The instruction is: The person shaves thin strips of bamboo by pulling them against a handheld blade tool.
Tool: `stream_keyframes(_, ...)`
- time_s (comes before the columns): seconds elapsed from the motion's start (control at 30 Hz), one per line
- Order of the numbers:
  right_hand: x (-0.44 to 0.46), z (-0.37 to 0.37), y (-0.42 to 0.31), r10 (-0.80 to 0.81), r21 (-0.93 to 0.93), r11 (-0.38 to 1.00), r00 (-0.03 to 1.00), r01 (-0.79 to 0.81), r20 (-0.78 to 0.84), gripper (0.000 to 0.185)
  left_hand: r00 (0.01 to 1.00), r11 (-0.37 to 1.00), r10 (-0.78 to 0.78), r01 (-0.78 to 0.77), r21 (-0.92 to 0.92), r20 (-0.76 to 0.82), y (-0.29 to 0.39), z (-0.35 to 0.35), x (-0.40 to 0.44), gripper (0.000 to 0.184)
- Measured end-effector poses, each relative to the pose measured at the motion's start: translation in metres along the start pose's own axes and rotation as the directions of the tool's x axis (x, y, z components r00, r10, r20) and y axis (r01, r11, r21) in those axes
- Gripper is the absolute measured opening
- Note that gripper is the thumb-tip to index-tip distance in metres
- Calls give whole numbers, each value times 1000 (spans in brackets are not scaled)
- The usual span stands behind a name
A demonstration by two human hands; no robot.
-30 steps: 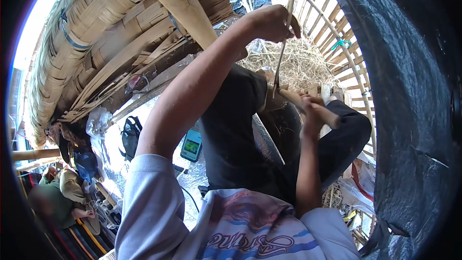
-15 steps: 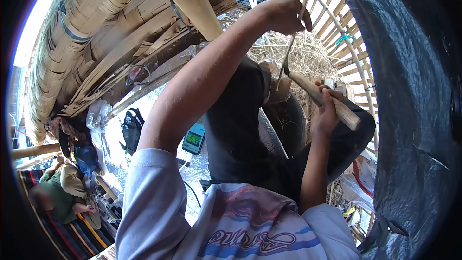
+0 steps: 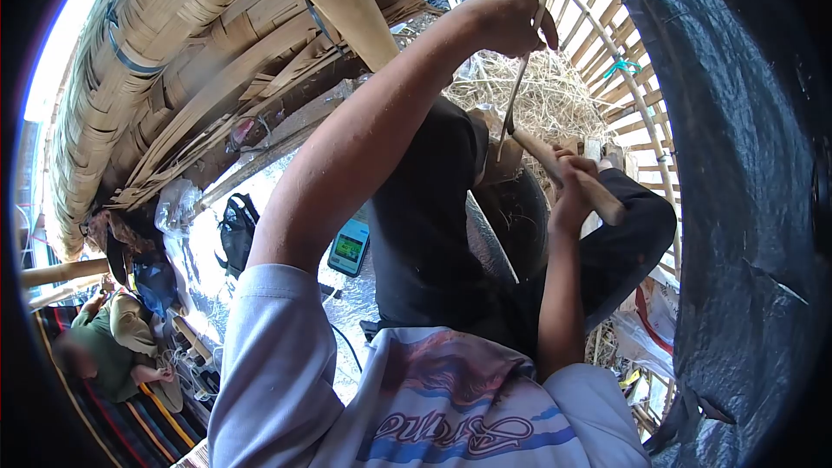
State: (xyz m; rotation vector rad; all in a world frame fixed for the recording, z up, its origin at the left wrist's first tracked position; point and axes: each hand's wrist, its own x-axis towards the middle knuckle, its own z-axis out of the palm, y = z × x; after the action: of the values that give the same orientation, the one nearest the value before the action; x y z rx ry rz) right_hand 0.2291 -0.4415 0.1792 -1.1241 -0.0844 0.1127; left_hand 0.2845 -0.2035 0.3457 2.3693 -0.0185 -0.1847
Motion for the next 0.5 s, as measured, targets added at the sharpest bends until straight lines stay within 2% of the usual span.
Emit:
stream_keyframes(0.07,0,-15,27,32,-436,898,982,53,184,8,999,997,43,-42,58,-16,1,0,0,25)
stream_keyframes(0.1,0,-21,47,-25,-352,931,981,93,192,10,996,991,86,-83,110,-26,1,1,0,26)
stream_keyframes(0.13,2,-19,44,-29,-349,932,981,96,193,10,996,990,89,-85,114,-27,2,0,0,26)
stream_keyframes(0.2,0,-7,22,22,-272,962,1000,-21,3,10,997,996,81,-80,34,-18,2,-1,-3,27)
stream_keyframes(0.23,-1,-2,7,120,-157,980,992,-124,-35,8,995,994,96,-95,47,-20,2,0,-4,27)
stream_keyframes(0.27,-1,1,-1,124,-160,979,992,-128,-36,8,995,995,94,-93,43,-18,1,0,-3,27)
stream_keyframes(0.33,-2,6,-10,-58,4,998,997,58,47,6,1000,999,-7,7,-35,-2,-1,0,-2,25)
stream_keyframes(0.37,-4,6,-2,-69,-5,998,997,69,41,5,997,997,76,-76,11,2,-10,2,4,22)
stream_keyframes(0.4,-5,1,12,-105,-56,992,989,111,103,5,996,996,84,-84,12,2,-14,4,6,22)
stream_keyframes(0.47,-7,-21,57,-64,-328,939,988,107,139,7,995,995,97,-97,20,-5,-14,2,6,19)
stream_keyframes(0.5,-7,-28,73,82,-339,939,996,-62,46,8,1000,999,25,-25,22,5,-1,-1,0,19)
